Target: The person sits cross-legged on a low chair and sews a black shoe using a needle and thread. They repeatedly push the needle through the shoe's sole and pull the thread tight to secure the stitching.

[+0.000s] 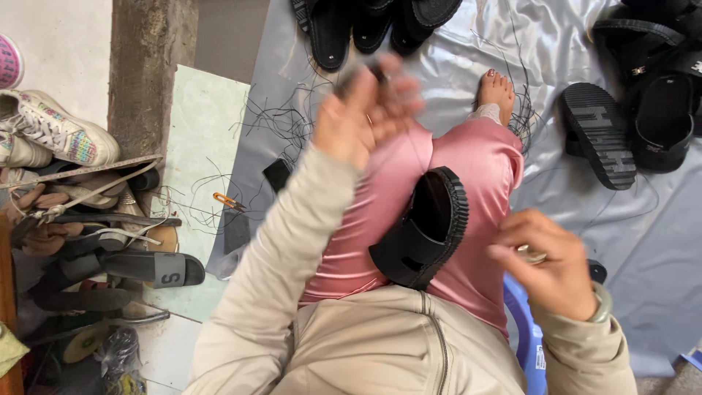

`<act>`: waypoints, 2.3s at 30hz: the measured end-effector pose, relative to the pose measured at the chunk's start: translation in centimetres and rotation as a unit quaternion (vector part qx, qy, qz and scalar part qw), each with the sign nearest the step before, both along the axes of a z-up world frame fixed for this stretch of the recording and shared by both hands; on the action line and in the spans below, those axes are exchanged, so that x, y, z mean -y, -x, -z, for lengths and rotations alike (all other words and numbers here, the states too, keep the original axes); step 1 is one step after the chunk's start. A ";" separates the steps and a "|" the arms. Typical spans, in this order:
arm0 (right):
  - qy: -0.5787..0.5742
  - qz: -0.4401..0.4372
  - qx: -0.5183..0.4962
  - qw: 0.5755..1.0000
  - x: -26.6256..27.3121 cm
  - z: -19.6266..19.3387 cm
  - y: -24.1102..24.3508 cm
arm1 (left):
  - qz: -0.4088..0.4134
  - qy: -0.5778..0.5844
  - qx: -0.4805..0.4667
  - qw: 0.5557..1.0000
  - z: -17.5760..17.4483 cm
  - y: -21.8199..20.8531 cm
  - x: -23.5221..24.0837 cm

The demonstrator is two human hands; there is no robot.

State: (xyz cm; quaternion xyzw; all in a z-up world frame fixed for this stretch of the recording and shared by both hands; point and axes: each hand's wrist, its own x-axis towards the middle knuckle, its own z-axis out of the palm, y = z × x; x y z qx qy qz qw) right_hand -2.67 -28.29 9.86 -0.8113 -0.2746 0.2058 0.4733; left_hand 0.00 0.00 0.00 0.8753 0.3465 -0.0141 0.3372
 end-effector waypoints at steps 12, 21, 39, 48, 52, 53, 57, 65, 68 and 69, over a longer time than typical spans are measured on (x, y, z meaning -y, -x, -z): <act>-0.391 0.179 -0.488 0.760 1.3 -3.4 1.6 | -0.183 0.559 0.271 0.762 -4.4 -1.8 -0.3; 0.073 0.127 0.108 0.983 -0.6 -8.4 -1.3 | 0.354 0.424 0.234 0.800 -9.1 7.8 -0.4; 0.476 -0.161 0.312 0.806 -0.2 -6.8 -0.3 | 0.360 0.037 0.233 0.903 -8.4 7.2 5.0; 0.480 -0.176 0.345 0.788 -0.4 -7.0 -0.4 | 0.352 0.123 0.172 0.912 -8.2 6.8 6.0; 0.521 -0.171 0.371 0.750 -0.7 -7.7 0.4 | 0.336 0.089 0.193 0.918 -8.1 6.9 6.5; 0.516 -0.172 0.373 0.751 -0.5 -7.7 0.6 | 0.330 0.069 0.194 0.921 -8.0 7.0 6.6; 0.460 -0.221 0.315 0.800 -0.3 -5.5 -1.9 | 0.334 0.054 0.195 0.921 -7.6 6.7 6.5; 0.385 -0.176 0.405 0.810 -0.8 -4.4 -1.2 | 0.324 0.100 0.153 0.928 -8.6 7.2 6.8; 0.381 -0.155 0.359 0.838 -0.6 -5.1 -0.9 | 0.303 0.044 0.338 0.890 -9.1 8.6 6.2; 0.382 -0.153 0.358 0.838 -0.7 -5.1 -0.9 | 0.306 0.045 0.338 0.889 -9.7 8.5 6.3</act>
